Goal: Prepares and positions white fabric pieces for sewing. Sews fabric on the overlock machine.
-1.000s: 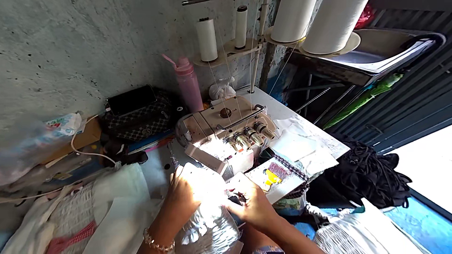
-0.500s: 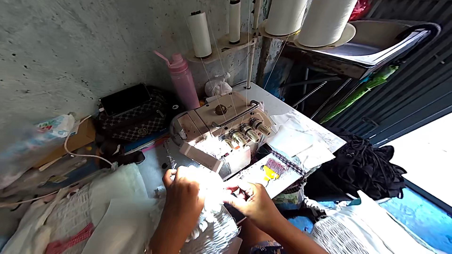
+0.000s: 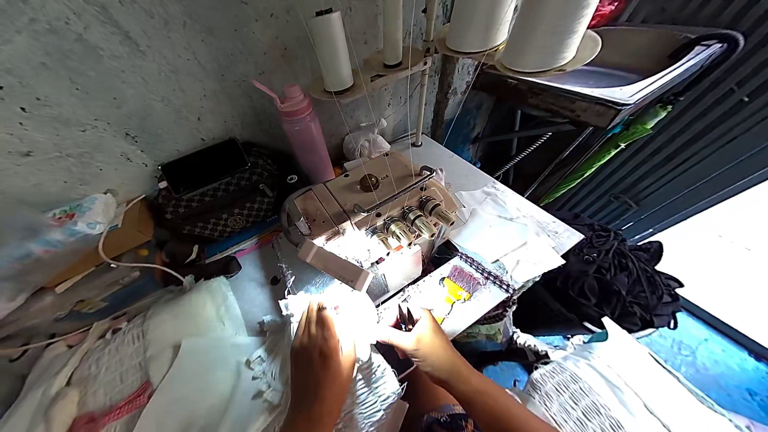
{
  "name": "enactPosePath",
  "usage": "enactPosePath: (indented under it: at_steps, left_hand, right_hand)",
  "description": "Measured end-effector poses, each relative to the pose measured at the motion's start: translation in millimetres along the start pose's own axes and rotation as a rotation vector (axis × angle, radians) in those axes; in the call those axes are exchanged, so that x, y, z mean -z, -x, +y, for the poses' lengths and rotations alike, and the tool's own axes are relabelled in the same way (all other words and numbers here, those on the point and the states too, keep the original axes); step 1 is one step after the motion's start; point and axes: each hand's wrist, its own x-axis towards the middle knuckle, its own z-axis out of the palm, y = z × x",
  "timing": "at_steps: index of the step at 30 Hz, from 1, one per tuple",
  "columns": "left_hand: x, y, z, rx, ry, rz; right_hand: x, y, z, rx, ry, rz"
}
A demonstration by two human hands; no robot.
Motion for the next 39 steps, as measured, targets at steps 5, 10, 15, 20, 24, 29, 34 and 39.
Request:
enactPosePath:
  at_steps: [5, 10, 15, 20, 24, 29, 34, 39]
  left_hand:
    - [-2, 33, -17, -0.13, 0.127, 0.004]
    - [1, 23, -48, -0.324, 0.213, -0.025]
    - [4, 20, -43, -0.429, 0.1, -0.016]
    - [5, 20, -31, -0.425, -0.01, 0.001]
    - [6, 23, -36, -0.451, -0.009, -0.021]
    - [15, 18, -55, -0.531, 0.068, -0.058]
    - [13, 11, -59, -0.602, 0.036, 0.017]
    - [9, 19, -45, -0.588, -0.008, 0.007]
  right_hand:
    - [-3, 2, 1, 0.027, -0.022, 0.043]
    - [-7, 3, 0, -0.077, -0.128, 0.064]
    - [-9, 6, -2, -0.107, -0.183, 0.084]
    - [-8, 6, 0, -0.124, -0.213, 0.091]
    - [-8, 7, -1, -0.157, -0.24, 0.093]
    - [-7, 7, -3, -0.22, -0.275, 0.056]
    - [-11, 8, 2, -0.146, -0.271, 0.084]
    - [-12, 9, 3, -0.105, -0.279, 0.102]
